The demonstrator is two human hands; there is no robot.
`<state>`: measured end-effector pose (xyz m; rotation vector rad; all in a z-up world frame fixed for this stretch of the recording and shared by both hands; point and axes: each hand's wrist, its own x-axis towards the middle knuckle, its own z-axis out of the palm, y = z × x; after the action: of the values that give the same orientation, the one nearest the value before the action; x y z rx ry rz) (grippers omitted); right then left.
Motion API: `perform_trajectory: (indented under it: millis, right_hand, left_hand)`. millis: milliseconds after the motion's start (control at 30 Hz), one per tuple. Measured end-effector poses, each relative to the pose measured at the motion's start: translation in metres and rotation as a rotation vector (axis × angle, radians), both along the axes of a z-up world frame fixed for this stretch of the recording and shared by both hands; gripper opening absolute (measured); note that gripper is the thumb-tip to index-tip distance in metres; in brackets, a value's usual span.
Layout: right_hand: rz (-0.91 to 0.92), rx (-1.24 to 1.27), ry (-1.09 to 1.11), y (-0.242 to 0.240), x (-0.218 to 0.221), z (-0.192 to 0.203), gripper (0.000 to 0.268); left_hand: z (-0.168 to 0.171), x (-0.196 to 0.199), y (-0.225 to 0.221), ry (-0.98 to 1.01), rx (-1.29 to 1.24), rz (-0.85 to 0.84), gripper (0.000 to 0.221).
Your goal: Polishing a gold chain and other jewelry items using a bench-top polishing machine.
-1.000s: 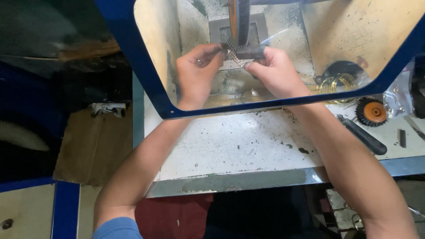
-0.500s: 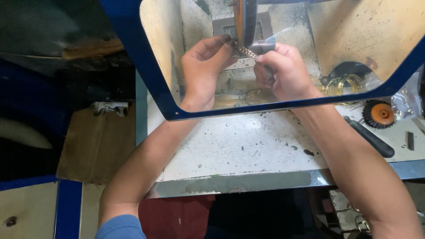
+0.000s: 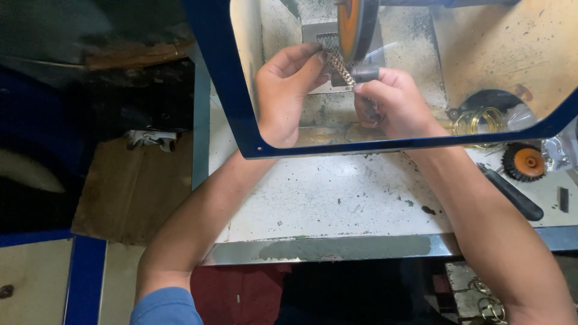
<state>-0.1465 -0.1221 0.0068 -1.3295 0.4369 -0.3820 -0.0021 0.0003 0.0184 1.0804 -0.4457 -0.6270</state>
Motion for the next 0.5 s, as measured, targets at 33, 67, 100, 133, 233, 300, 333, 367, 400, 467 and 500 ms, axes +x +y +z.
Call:
perform_trajectory:
  millis: [33,67,100,133,233,300,333,367,400,467,500]
  right_hand:
    - [0.050,0.019,-0.031,0.000,-0.001,0.001,0.024]
    - [0.100,0.039,-0.061,0.001,-0.002,0.001,0.016]
    - [0.102,0.038,-0.061,0.001,-0.003,0.002,0.016]
    - [0.140,0.053,-0.082,0.001,-0.005,0.002,0.006]
    - [0.164,0.084,-0.131,0.005,-0.005,0.004,0.011]
    - [0.148,0.097,-0.159,0.006,-0.003,0.002,0.001]
    - [0.122,0.107,-0.191,0.004,-0.002,-0.003,0.009]
    - [0.097,0.117,-0.224,0.003,-0.002,-0.007,0.019]
    - [0.098,0.117,-0.222,0.004,-0.001,-0.006,0.019]
    - [0.079,0.063,-0.208,0.006,0.000,-0.003,0.013]
    - [0.078,0.062,-0.207,0.006,0.001,-0.003,0.013]
  left_hand:
    - [0.002,0.000,0.000,-0.028,0.035,0.005,0.026]
    - [0.003,0.000,0.000,-0.056,0.070,0.010,0.026]
    - [0.003,0.001,0.000,-0.056,0.069,0.012,0.026]
    - [0.002,0.002,0.000,-0.056,0.084,0.010,0.028]
    - [-0.002,0.002,-0.003,-0.039,0.138,-0.012,0.026]
    - [-0.009,0.002,-0.006,-0.019,0.174,-0.034,0.023]
    - [-0.015,0.002,-0.007,0.000,0.117,-0.081,0.024]
    - [-0.021,0.002,-0.009,0.018,0.061,-0.129,0.025]
    - [-0.018,0.001,-0.007,0.020,0.060,-0.128,0.025]
    - [-0.011,-0.001,-0.005,-0.011,-0.041,-0.220,0.029]
    - [-0.014,-0.001,-0.005,-0.010,-0.042,-0.221,0.029]
